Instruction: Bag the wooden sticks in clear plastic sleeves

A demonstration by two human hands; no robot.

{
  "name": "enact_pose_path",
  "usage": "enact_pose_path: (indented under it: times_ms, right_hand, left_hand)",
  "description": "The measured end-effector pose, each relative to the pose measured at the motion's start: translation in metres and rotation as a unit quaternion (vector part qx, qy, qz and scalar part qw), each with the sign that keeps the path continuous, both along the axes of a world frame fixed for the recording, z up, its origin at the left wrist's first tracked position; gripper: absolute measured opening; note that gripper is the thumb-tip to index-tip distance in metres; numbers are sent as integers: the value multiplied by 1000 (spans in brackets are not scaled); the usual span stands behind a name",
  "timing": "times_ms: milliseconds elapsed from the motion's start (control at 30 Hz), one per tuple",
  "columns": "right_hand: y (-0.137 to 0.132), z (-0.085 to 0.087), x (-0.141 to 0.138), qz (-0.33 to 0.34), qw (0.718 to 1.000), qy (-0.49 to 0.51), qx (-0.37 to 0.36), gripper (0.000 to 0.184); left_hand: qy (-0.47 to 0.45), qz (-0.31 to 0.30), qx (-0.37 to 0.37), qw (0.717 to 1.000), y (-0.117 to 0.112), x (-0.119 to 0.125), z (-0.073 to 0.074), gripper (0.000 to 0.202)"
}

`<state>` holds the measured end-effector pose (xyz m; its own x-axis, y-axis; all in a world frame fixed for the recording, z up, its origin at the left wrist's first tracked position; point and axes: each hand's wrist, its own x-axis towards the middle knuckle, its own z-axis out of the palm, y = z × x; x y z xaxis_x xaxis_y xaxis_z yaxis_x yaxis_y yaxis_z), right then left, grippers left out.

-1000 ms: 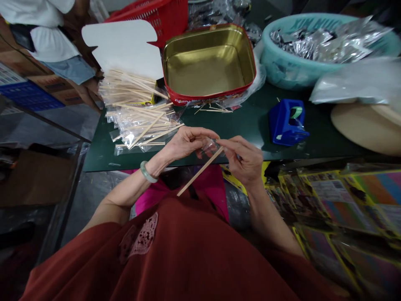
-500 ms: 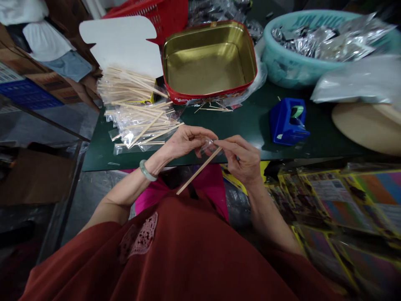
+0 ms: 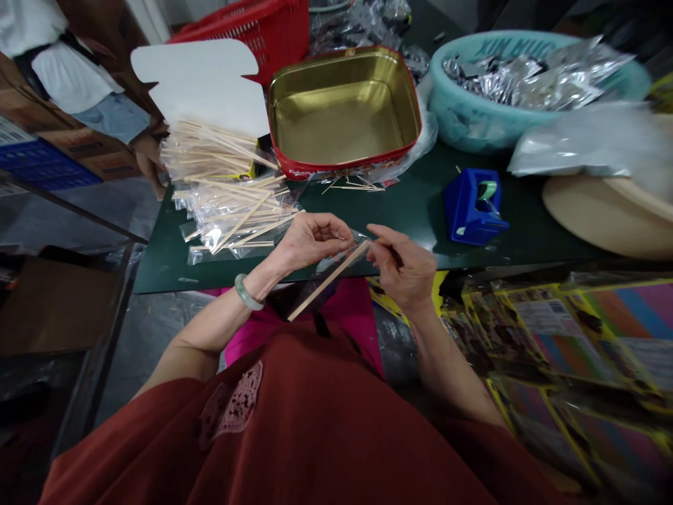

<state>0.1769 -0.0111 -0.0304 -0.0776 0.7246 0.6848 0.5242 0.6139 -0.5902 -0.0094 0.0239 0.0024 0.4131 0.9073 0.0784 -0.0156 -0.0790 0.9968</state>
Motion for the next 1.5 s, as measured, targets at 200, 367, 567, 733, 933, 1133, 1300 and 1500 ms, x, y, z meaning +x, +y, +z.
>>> enact_pose_path:
  times_ms: [200,367,567,733,933,1133,1300,1500]
  right_hand:
    - [7,-8,9,-17,960,243,-136,26]
    - [7,9,-9,80,937,224,-254,40]
    - [9,19,-21,102,940,147,-291,26]
    - [9,12,-20,133,934,152,-294,26]
    - [10,8,-24,165,940,146,-261,29]
    - [11,14,-34,205,943,83,-250,28]
    - [18,-4,-26,113,942,166,-271,23]
    - [19,-51,27,-73,935,226,-263,27]
  left_hand:
    - [-22,58,13,998,1,-1,-3,30]
    - [-3,50,72,996,-2,3,-6,22]
    - [-22,51,54,997,-6,-3,-3,23]
    - [-66,62,-12,996,-3,-11,-6,36]
    - [-143,66,-28,987,-2,-16,-9,60]
    - [8,11,-16,1000,-12,-23,6,40]
    - [-18,160,24,987,4,-47,18,37]
    - [-85,475,93,871,71,-135,12,31]
